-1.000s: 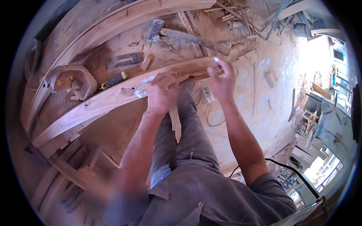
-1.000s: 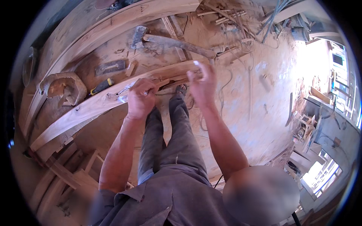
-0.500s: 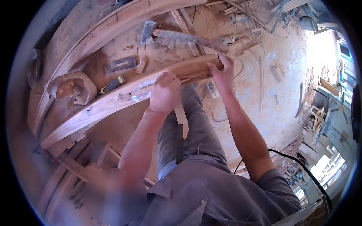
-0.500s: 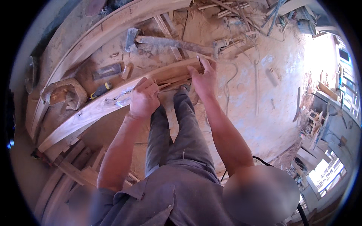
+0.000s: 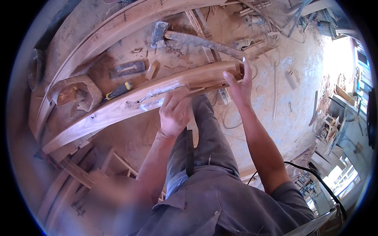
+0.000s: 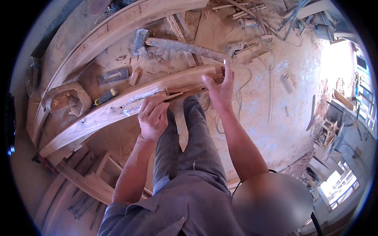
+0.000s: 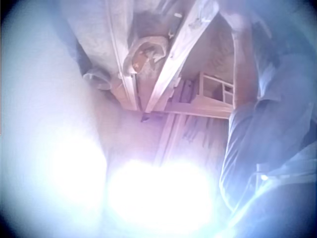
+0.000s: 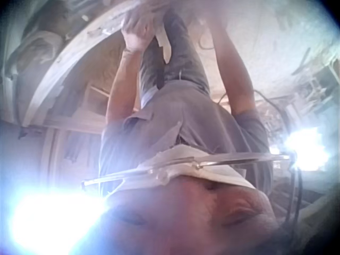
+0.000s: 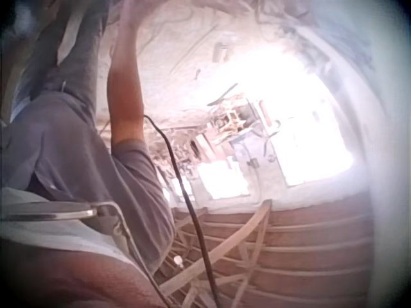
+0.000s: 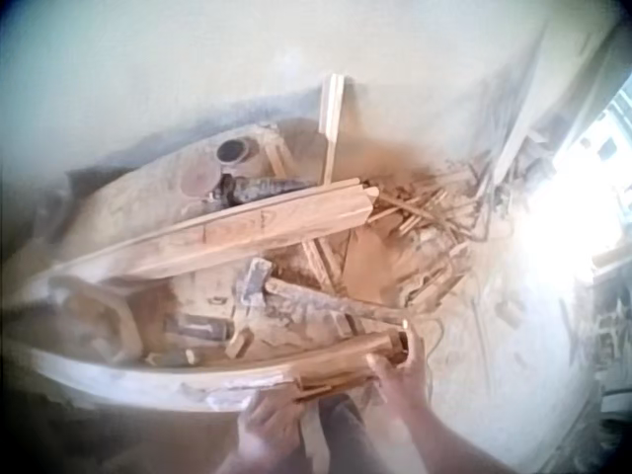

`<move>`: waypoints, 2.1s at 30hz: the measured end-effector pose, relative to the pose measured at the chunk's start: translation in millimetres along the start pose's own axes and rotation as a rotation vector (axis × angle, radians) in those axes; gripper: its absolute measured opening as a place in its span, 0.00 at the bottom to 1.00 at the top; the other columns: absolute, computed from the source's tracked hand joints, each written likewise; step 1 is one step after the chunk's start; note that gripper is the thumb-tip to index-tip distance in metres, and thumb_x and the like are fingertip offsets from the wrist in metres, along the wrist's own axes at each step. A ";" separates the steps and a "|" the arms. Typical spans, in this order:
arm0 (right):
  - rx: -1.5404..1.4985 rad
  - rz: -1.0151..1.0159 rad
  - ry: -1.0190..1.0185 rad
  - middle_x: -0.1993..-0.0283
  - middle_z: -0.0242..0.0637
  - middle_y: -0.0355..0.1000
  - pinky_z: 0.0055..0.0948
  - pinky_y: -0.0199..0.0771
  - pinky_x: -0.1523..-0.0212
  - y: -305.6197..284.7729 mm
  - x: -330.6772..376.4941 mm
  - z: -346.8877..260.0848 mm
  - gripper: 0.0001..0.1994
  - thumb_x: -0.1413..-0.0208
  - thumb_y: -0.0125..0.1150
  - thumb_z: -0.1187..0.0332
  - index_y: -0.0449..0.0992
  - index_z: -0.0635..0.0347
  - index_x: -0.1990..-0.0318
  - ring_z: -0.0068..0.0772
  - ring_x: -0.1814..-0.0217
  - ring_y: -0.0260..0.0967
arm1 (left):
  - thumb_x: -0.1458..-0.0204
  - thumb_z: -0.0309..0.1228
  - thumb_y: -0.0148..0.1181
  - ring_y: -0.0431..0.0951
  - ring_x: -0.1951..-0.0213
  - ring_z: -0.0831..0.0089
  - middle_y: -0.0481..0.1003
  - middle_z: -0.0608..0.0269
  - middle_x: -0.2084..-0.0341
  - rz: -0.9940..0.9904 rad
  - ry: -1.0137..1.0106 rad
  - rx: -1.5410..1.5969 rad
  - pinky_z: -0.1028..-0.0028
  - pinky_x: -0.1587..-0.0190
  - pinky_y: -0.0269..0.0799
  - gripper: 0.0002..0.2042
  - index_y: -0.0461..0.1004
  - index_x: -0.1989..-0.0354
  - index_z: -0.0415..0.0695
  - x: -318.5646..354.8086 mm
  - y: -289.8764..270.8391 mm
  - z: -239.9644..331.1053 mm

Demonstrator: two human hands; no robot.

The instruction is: The person uses a hammer to tap and fit small wooden pieces into a gap on a larger wooden frame. They repeatedly apply a white substance from a container to the gap and insert filler pieces, tapping them into place.

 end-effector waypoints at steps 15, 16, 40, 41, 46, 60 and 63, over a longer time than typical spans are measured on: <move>0.316 -0.121 0.008 0.41 0.49 0.69 0.38 0.69 0.36 -8.5 -26.3 -30.4 0.33 0.48 0.71 0.71 0.69 0.65 0.33 0.43 0.37 0.68 | 0.58 0.10 0.66 0.81 0.56 0.55 0.82 0.56 0.56 0.104 -0.116 0.080 0.64 0.53 0.78 0.15 0.77 0.64 0.42 16.4 -1.1 -11.7; 0.375 -0.078 -0.066 0.42 0.50 0.70 0.39 0.69 0.36 -9.6 -40.4 -42.2 0.31 0.48 0.71 0.70 0.71 0.65 0.35 0.45 0.37 0.69 | 0.58 0.10 0.65 0.81 0.56 0.55 0.82 0.56 0.56 0.090 -0.135 0.080 0.64 0.53 0.77 0.15 0.76 0.64 0.42 17.4 -3.6 -11.9; 0.900 -0.628 -0.182 0.47 0.59 0.77 0.47 0.72 0.42 85.0 -109.1 -65.3 0.26 0.43 0.67 0.61 0.70 0.62 0.40 0.58 0.41 0.74 | 0.53 0.12 0.65 0.79 0.54 0.53 0.82 0.55 0.56 0.262 -0.233 0.070 0.62 0.50 0.75 0.11 0.79 0.61 0.39 10.4 -30.2 -10.6; 0.951 -0.633 -0.227 0.47 0.59 0.77 0.48 0.71 0.41 86.7 -107.5 -67.2 0.26 0.43 0.67 0.61 0.70 0.63 0.40 0.58 0.40 0.74 | 0.53 0.13 0.65 0.79 0.53 0.53 0.82 0.56 0.56 0.263 -0.220 0.059 0.62 0.50 0.75 0.11 0.79 0.61 0.39 7.2 -29.9 -10.7; 1.005 -0.630 -0.207 0.48 0.59 0.77 0.51 0.73 0.45 98.8 -108.6 -68.5 0.25 0.44 0.66 0.62 0.69 0.62 0.41 0.60 0.43 0.75 | 0.59 0.15 0.66 0.78 0.53 0.52 0.81 0.56 0.58 0.090 -0.205 0.092 0.59 0.50 0.77 0.15 0.80 0.61 0.41 6.0 -10.0 -5.3; 0.478 -0.610 -0.404 0.56 0.49 0.81 0.37 0.77 0.51 159.7 -32.2 -195.9 0.16 0.41 0.62 0.68 0.80 0.60 0.47 0.41 0.54 0.80 | 0.51 0.13 0.63 0.83 0.60 0.63 0.83 0.60 0.65 0.675 -0.411 -0.068 0.66 0.56 0.78 0.10 0.81 0.65 0.44 45.6 -180.5 -81.1; 0.353 -0.779 -0.589 0.63 0.41 0.80 0.35 0.77 0.58 230.2 45.0 -244.7 0.15 0.42 0.65 0.69 0.81 0.57 0.47 0.35 0.62 0.78 | 0.47 0.15 0.68 0.79 0.62 0.77 0.82 0.64 0.66 1.050 -0.525 -0.067 0.76 0.55 0.74 0.08 0.82 0.63 0.41 102.0 -257.3 -120.9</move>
Point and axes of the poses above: each hand's wrist, its own x-axis away from the middle knuckle, its own y-axis out of the palm, z = x × y, the point moved 6 cm from there along -x, towards the middle knuckle
